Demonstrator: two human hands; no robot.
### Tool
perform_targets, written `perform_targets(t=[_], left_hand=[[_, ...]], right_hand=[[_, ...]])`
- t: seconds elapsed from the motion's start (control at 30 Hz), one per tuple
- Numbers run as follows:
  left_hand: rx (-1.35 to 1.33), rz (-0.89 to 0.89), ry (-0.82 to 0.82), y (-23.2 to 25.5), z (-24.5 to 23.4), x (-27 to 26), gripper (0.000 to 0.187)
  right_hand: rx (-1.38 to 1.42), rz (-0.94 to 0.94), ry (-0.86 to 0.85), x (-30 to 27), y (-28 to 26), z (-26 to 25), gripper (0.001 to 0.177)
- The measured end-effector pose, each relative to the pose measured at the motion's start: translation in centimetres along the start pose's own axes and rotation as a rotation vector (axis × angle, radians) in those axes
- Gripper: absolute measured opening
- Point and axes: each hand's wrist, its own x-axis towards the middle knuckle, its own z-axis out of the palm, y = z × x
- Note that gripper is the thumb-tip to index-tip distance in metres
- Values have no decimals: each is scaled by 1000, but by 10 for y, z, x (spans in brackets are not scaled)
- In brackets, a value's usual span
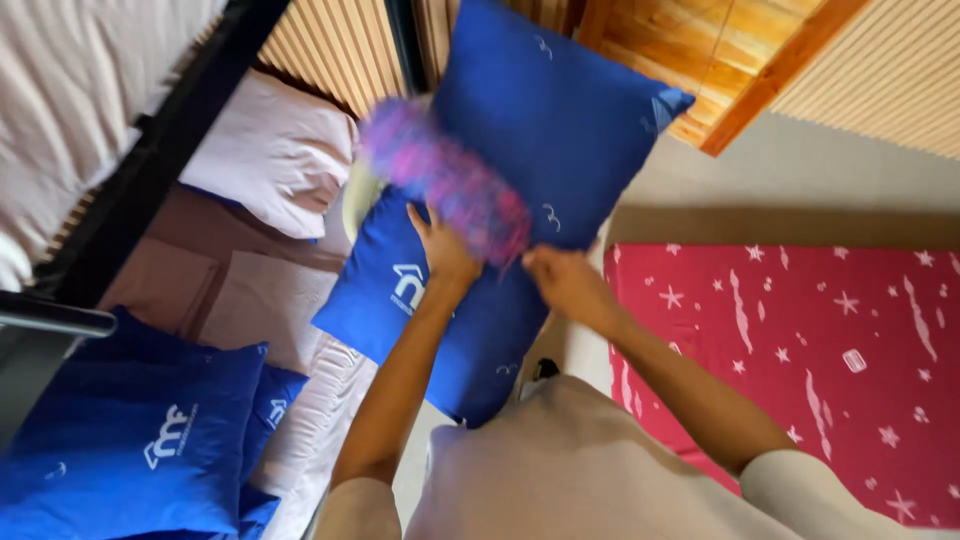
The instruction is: Dusting a stack of blue pillows using a colorful feather duster.
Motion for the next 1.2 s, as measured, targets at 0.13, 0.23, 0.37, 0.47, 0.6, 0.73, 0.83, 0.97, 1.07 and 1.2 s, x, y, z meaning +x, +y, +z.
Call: perform_targets(t=[0.13,0.23,0.37,0.47,0.6,0.73,0.83,0.97,1.07,1.2], left_hand=[[-42,-3,75,-18,-8,-20,59],[-74,-45,79,-37,-13,-51,60],[-86,-176,86,-58,5,-70,64],[-145,-183,68,-69,1,-83,63],[-213,-156,6,-78,0,-88,64],[-349,-100,150,-92,1,-106,62],[-345,-188,226,-121,9,-147,54],[-418,-501,153,-160,61,-200,70],[-549,-529,117,-157,81,-206,71],[-496,-566,52,-139,94,-183,67]], right_hand=[[-473,195,-263,20,-15,-23,49],[-644,337,-28,54,25,-53,49],[-610,428,63,51,-4,-65,43],[-545,350,-174,11,-47,-27,37],[-539,302,-109,16,-51,-46,42],[-484,216,135,1,-40,-37,39],[-350,268,-92,-45,-71,-23,37],[-79,172,-59,-68,-69,-29,23],[-226,224,221,-48,-10,-24,30],[-310,105,170,-62,-49,50,32]])
